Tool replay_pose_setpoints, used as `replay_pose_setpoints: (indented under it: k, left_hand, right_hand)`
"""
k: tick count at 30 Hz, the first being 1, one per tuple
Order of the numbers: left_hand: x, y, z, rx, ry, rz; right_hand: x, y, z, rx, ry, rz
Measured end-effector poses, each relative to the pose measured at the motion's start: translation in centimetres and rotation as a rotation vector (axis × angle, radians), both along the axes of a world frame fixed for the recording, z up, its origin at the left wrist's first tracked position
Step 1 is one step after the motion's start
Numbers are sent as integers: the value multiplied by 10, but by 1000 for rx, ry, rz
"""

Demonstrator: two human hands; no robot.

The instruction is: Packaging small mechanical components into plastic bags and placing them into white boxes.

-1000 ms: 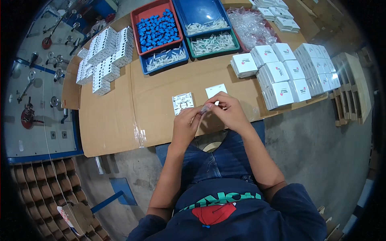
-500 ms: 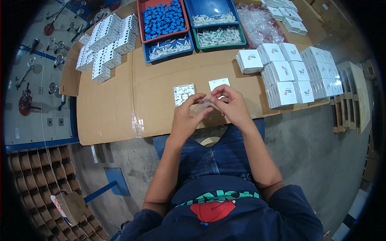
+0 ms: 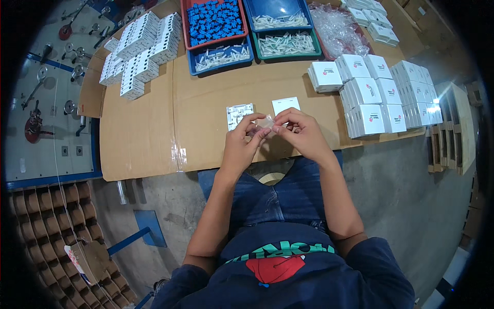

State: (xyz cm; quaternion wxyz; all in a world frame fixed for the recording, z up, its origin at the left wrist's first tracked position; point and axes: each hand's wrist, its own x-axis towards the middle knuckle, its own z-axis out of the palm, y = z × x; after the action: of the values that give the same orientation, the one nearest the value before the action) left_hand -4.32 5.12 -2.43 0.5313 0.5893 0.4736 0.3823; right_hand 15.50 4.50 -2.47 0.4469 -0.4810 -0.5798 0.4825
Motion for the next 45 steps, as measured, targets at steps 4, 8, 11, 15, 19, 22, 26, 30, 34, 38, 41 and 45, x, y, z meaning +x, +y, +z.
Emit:
replay_pose_setpoints:
  k: [4,8,11,15,19,22,26,30,34,38,41,45]
  left_hand:
    - [-1,2,2,50,19,-29]
    - [-6,2,2,10,36,-46]
    - [-6,1,0,-4,38,-27]
    - [-7,2,-1,50,61,-6]
    - [-7,1,-5,199,93,38]
    - [-10,1,-7,145,62,44]
    - [-7,-2,-8,140,51,40]
    - [-7,-2,-5,-69,-90,1]
    - [-11,1,-6,-123,-110,-29]
    - [-14,4,-8,-144,-112,-33]
    - [-18,6,-8,-178,-103,-56]
    - [-25,9,1,-313,-78,-134]
  right_hand:
    - [7,1,5,-185,5,112]
    - [5,-1,11,-229,73,63]
    - [6,-1,12,-198,54,80]
    - [6,-2,12,-54,-53,116]
    - [-2,-4,13,111,-71,9]
    - [-4,-6,17,197,-111,-17]
    - [-7,-6,26,155,-14,51]
    - [-4,-4,22,168,-27,34]
    - [0,-3,18,100,-62,6]
    - [-4,-3,13,2,-10,-14]
    - [-4,-3,9,18,-24,-15]
    - [-2,-3,7,-38,29,3]
